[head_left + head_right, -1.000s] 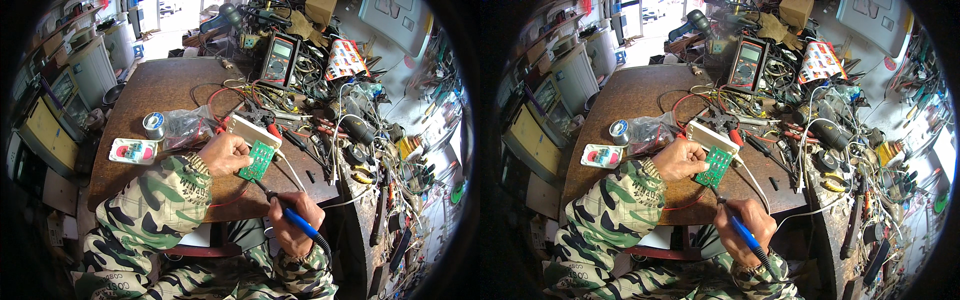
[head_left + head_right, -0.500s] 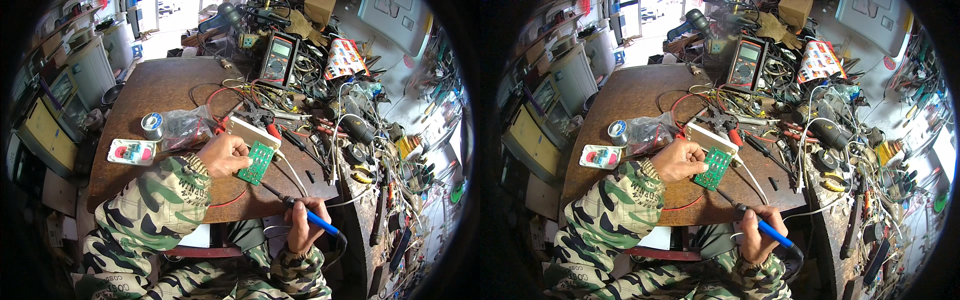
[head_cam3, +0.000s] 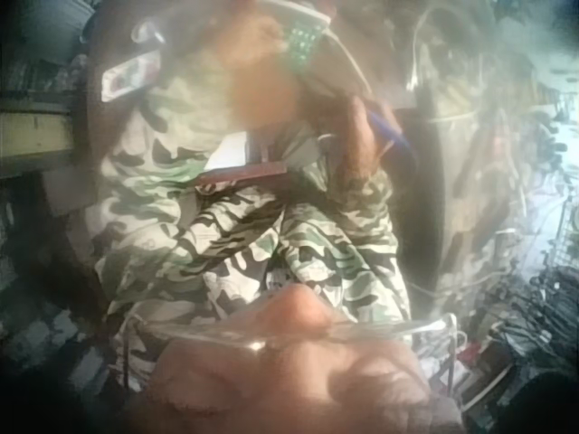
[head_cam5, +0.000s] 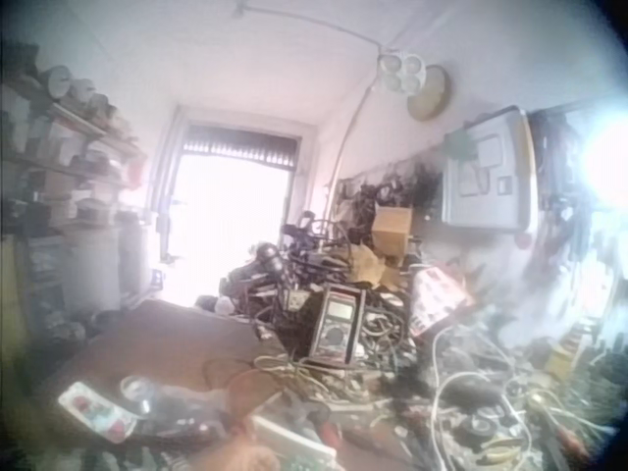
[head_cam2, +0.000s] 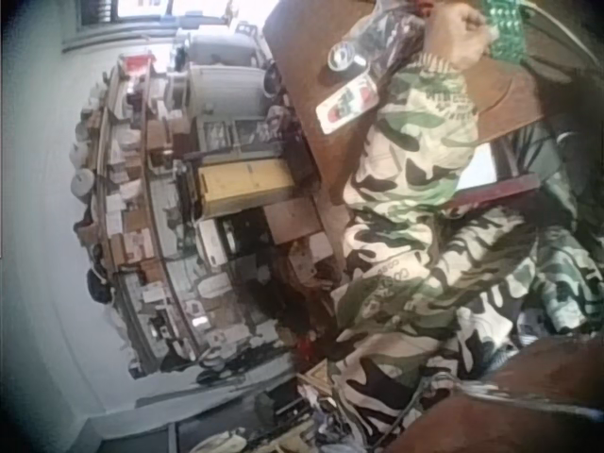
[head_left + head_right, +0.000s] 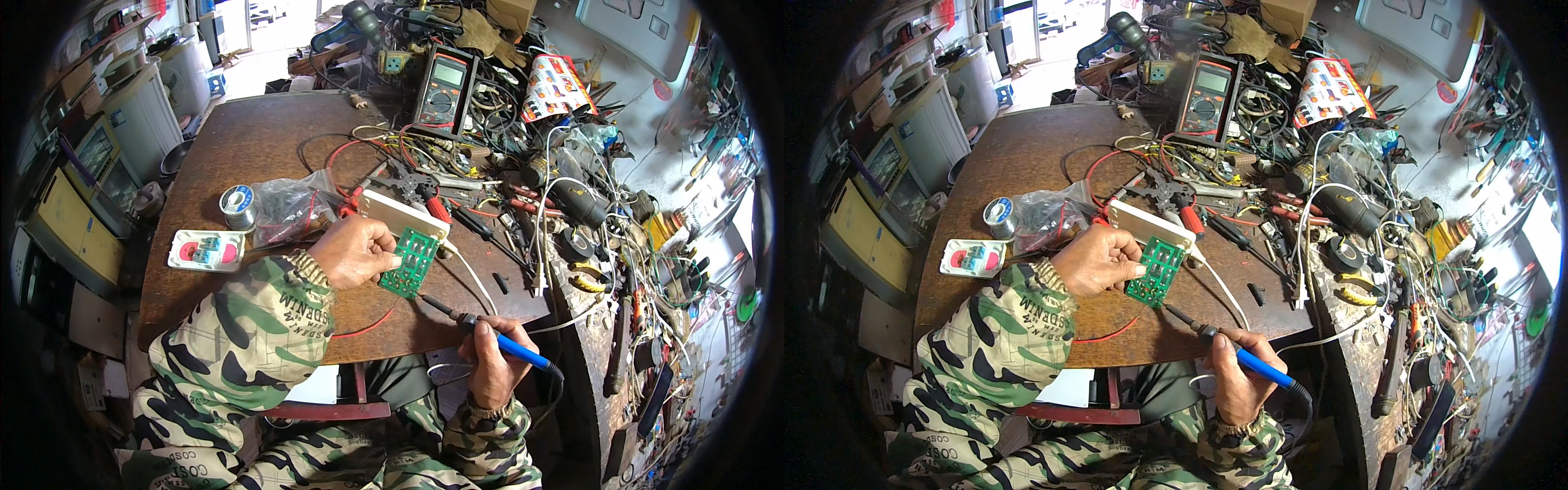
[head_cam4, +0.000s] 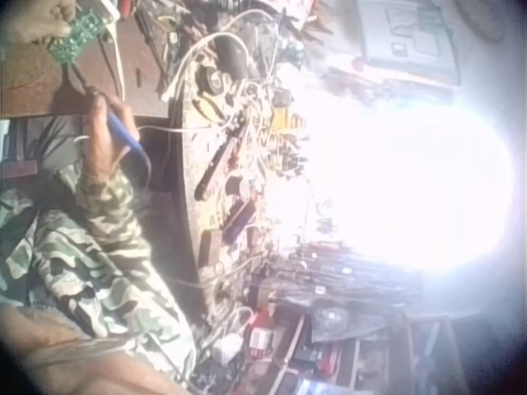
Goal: The person solders components onto a green circuit board using a soldering iron and solder wire. They hold the board steady with one hand while applying heat and solder with the other, then briefly inspect the board and place it into a white plastic case.
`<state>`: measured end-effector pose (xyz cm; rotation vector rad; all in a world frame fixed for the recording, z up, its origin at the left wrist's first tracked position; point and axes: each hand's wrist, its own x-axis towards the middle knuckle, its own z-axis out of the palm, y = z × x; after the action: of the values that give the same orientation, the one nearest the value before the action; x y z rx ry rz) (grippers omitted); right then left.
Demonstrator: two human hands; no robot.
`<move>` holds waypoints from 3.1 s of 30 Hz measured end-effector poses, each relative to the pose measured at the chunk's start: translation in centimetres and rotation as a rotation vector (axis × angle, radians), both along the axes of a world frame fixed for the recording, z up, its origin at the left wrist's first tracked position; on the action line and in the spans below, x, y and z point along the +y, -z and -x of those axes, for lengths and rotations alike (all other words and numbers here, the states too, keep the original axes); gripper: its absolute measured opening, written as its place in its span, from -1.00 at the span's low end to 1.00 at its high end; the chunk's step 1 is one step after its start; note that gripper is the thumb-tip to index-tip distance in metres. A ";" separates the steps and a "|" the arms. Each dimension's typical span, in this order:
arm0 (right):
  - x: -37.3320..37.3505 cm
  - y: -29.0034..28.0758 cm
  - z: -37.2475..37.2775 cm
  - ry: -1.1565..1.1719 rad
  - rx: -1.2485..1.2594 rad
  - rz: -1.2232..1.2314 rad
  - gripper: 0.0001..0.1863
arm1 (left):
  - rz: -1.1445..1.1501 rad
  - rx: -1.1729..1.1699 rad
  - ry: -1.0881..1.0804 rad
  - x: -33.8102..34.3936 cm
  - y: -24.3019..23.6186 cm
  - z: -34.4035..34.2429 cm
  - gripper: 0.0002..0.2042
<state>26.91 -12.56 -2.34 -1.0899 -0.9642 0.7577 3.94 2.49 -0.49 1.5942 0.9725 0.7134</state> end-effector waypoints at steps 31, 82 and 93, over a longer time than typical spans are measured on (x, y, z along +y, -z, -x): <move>0.8 -0.9 -0.8 -0.059 0.125 0.140 -0.76 | 0.030 0.059 0.018 0.0 -0.4 -0.2 -0.86; -0.6 -1.3 0.0 0.012 -0.109 0.092 -0.78 | -0.036 -0.025 -0.003 0.2 0.6 -0.1 -0.81; 0.0 -4.2 2.1 0.026 -0.795 -0.320 -0.77 | 0.053 -0.021 0.064 -0.2 -1.0 0.2 -0.78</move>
<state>24.82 -12.54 1.89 -1.1243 -1.6683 0.1059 3.73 2.24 0.48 1.5621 0.9139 0.6538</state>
